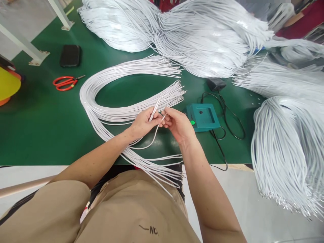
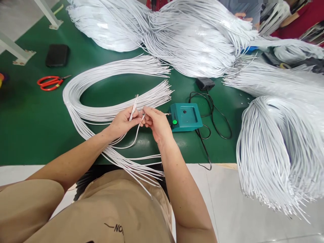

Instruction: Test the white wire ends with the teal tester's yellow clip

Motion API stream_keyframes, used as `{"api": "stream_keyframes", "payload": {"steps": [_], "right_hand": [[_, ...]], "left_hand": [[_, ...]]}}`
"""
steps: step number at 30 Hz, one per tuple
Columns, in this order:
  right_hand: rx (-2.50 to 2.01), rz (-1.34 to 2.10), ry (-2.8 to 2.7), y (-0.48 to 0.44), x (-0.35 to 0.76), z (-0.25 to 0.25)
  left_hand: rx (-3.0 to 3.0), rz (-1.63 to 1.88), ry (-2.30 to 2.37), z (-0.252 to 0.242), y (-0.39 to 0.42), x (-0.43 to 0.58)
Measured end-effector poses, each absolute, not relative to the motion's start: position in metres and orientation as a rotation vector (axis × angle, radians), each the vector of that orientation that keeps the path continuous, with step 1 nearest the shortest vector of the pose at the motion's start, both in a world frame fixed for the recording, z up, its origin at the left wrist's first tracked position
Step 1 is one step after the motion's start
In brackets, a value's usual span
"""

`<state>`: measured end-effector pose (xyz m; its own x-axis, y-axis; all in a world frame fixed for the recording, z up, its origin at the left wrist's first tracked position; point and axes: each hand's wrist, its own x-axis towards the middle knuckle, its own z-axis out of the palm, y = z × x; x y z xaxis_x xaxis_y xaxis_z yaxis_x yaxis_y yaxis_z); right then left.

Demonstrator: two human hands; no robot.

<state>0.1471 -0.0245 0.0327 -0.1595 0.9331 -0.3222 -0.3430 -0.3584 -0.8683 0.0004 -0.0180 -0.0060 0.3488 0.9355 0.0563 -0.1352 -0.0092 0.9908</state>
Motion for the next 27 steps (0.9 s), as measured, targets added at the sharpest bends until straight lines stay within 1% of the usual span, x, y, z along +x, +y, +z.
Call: {"api": "stream_keyframes", "payload": {"steps": [4, 7, 12, 16, 18, 20, 23, 25, 27], "right_hand": [[-1.0, 1.784, -0.707, -0.027, 0.152, 0.026], [-1.009, 1.749, -0.65, -0.033, 0.153, 0.023], [-1.185, 1.47, -0.793, -0.038, 0.15, 0.022], [-1.333, 1.231, -1.03, -0.038, 0.149, 0.02], [-1.422, 1.016, -1.229, -0.038, 0.148, 0.017], [-1.49, 0.654, -1.509, -0.039, 0.148, 0.012], [-1.472, 0.08, -1.964, -0.04, 0.151, 0.006], [-1.424, -0.127, -2.188, -0.039, 0.156, 0.004], [-1.404, -0.168, -2.308, -0.036, 0.164, 0.006]], "left_hand": [[1.254, 1.039, 0.819, -0.006, -0.018, 0.001], [1.23, 1.053, 0.824, -0.005, -0.017, 0.001], [1.242, 1.068, 0.82, -0.004, -0.017, 0.0], [1.233, 0.978, 0.798, -0.003, -0.018, 0.001], [1.139, 0.941, 0.77, -0.003, -0.019, 0.001], [0.957, 0.888, 0.732, -0.002, -0.018, 0.0], [0.668, 0.774, 0.693, 0.0, -0.015, -0.002], [0.598, 0.737, 0.698, -0.001, -0.012, -0.003], [0.67, 0.752, 0.751, -0.003, -0.01, -0.003]]}}
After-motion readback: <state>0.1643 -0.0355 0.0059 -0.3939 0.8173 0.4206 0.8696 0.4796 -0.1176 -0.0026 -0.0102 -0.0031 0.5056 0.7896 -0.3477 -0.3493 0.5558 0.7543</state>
